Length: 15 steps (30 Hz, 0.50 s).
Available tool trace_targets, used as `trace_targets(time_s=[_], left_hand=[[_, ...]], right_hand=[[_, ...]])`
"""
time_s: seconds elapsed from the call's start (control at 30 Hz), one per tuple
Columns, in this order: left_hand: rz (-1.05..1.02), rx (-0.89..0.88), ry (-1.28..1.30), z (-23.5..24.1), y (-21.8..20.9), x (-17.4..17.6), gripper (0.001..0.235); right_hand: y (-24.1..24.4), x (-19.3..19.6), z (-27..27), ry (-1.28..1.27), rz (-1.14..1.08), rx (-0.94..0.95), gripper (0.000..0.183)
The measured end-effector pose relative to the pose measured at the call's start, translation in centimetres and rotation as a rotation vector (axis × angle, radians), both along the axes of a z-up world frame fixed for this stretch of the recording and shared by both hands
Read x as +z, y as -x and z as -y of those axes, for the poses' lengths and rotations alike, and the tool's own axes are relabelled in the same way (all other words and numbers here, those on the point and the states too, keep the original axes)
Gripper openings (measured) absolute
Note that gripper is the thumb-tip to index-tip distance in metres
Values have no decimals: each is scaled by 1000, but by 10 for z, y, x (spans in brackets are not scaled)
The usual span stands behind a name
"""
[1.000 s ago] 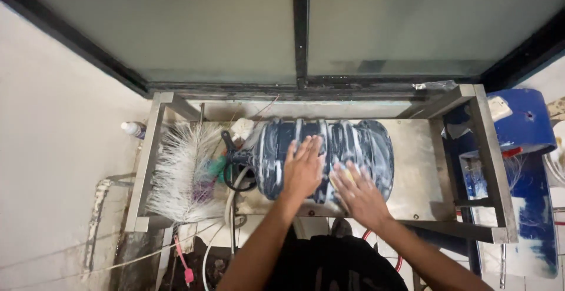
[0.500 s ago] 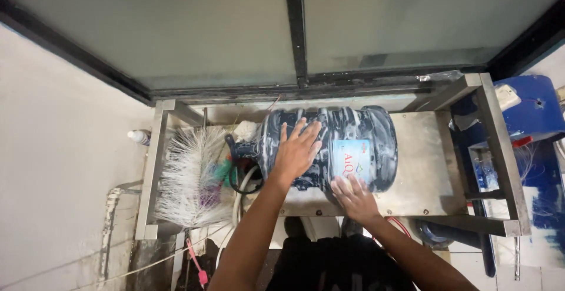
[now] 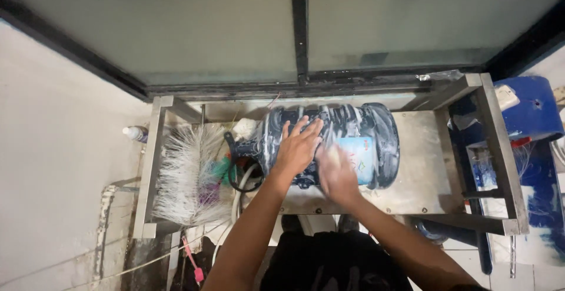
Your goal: The person washes a large water jug by scrubbing the exterior with a soapy sponge and rinsing the surface in a bucket of soapy water.
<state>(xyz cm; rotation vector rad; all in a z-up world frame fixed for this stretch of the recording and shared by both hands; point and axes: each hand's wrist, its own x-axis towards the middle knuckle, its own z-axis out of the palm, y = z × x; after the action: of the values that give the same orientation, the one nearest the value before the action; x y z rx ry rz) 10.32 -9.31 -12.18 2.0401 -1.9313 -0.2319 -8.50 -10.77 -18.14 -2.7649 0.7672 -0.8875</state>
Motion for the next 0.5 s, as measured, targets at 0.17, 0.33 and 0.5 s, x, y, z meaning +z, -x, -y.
trace_targets(time_s=[0.17, 0.33, 0.5], left_hand=[[-11, 0, -45, 2, 1, 6, 52], [-31, -18, -34, -2, -2, 10, 47], [7, -28, 40, -10, -1, 3, 54]], right_hand=[[34, -53, -17, 252, -221, 258, 56], [-21, -2, 37, -86, 20, -230, 56], [-69, 59, 78, -303, -178, -335, 47]])
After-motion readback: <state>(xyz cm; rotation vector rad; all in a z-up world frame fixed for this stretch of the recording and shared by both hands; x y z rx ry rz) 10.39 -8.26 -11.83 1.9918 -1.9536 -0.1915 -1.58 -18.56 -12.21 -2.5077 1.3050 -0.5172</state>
